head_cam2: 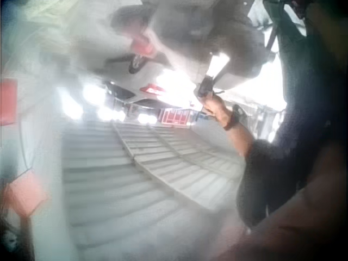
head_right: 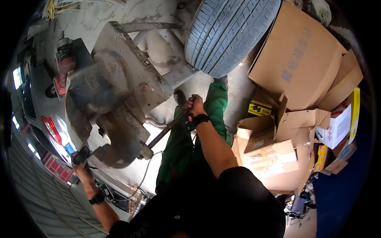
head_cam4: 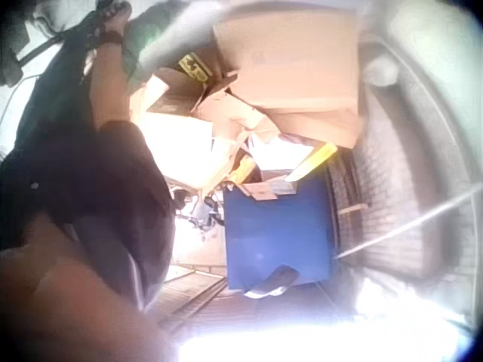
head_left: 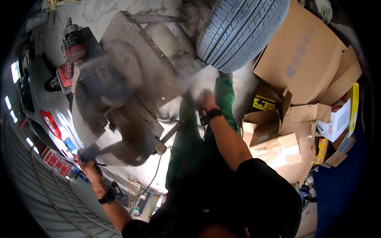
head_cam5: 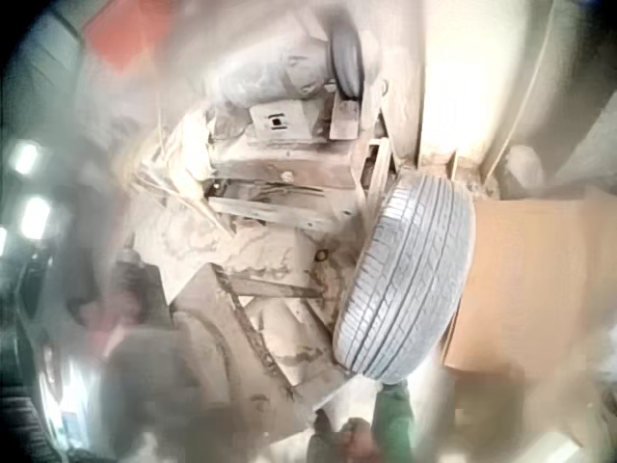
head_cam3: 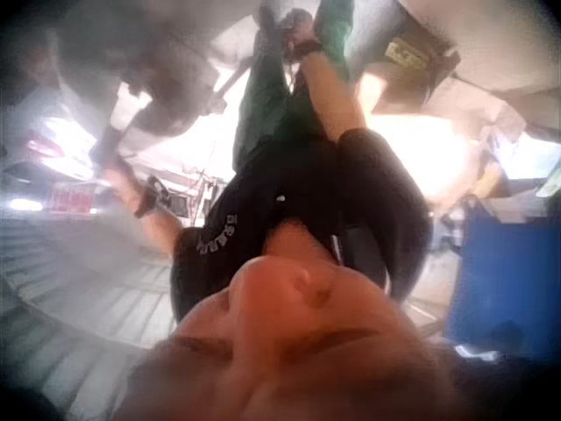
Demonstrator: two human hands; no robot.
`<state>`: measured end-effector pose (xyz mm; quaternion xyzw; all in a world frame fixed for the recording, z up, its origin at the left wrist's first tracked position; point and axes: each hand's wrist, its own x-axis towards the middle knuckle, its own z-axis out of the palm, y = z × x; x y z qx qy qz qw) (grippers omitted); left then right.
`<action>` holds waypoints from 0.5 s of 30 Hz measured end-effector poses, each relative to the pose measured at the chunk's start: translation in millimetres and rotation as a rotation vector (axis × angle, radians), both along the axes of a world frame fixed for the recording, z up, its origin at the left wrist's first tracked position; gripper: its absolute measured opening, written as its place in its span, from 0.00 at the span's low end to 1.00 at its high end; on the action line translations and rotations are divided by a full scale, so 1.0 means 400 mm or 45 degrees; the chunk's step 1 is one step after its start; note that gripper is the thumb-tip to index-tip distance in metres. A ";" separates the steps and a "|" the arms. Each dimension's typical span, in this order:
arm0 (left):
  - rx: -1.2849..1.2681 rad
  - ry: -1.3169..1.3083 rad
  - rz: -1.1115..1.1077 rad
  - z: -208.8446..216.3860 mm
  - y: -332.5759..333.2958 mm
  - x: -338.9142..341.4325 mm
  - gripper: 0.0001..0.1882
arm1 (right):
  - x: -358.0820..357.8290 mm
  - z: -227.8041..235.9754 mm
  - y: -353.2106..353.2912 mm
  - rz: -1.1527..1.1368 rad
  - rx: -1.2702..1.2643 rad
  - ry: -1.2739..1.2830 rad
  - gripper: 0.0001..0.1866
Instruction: The person uses an impact driver and a wrench to remove bolts from a metal housing held in a vice. They handle a smaller metal piece, dip it into a bucket of water, and use a hammer and a metal rod to tap on the housing.
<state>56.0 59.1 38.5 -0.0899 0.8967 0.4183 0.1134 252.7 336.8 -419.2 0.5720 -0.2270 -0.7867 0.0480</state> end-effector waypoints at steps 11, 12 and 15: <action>-0.004 -0.201 0.206 0.060 0.108 -0.012 0.20 | 0.094 0.734 0.333 0.045 0.468 0.423 0.19; -0.050 -0.202 0.214 0.070 0.114 -0.011 0.20 | 0.096 0.773 0.333 0.077 0.510 0.492 0.19; 0.083 -0.162 0.178 0.069 0.126 0.003 0.19 | 0.115 0.831 0.328 0.167 0.623 0.622 0.19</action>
